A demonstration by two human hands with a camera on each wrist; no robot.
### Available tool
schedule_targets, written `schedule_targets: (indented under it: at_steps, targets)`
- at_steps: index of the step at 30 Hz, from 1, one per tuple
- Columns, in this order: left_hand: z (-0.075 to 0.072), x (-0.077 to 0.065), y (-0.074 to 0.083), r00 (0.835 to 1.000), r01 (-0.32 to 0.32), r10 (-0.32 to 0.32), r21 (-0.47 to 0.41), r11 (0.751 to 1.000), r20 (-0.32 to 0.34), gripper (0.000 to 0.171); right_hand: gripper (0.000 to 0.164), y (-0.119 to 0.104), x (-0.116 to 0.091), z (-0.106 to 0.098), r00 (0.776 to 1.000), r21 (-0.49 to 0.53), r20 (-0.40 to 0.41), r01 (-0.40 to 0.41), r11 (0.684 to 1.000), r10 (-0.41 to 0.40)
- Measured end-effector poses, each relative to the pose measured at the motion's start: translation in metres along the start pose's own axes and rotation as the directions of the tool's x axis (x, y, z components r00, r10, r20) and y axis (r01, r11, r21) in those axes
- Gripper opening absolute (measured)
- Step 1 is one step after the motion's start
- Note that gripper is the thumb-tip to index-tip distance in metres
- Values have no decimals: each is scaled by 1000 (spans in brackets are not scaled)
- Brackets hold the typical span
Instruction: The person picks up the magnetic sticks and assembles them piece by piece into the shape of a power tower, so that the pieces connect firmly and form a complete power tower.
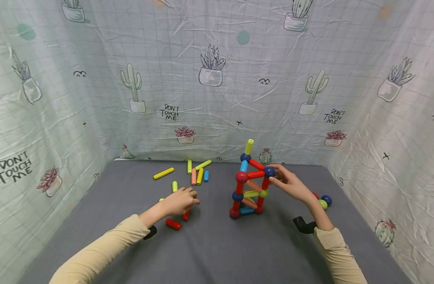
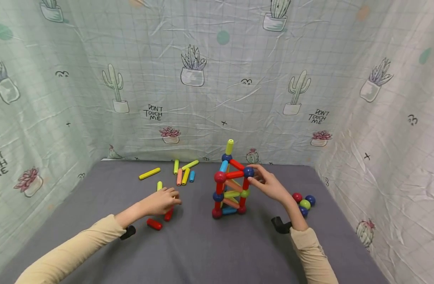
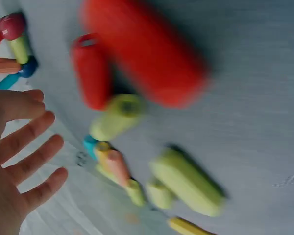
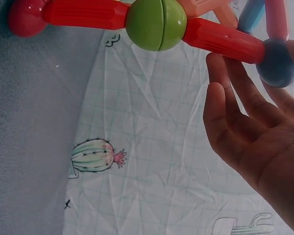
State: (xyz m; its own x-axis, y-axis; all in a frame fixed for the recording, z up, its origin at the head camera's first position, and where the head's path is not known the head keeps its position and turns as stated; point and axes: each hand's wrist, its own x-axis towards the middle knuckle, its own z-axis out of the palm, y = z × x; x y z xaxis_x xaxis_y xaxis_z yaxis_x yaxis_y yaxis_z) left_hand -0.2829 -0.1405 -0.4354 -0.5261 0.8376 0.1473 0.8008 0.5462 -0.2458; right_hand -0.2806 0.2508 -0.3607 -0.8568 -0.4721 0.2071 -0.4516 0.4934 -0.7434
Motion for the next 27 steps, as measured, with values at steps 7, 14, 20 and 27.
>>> schedule_targets:
  at_steps: [7,14,20,27]
  targets:
    - [13,-33,1,999,-43,38,166,985,38,20,42,0,-2,1,1000,12,8,-9,1000,8]
    - [21,-27,10,992,-113,124,302,947,-18,17,42,1,-1,2,1000,-2,6,-8,1000,8]
    - [16,-16,10,996,-58,71,217,975,-50,7,42,1,-1,3,1000,0,4,-9,1000,9]
    - [-22,31,14,923,59,-211,-421,905,-323,22,41,1,-1,3,1000,6,2,3,1000,-3]
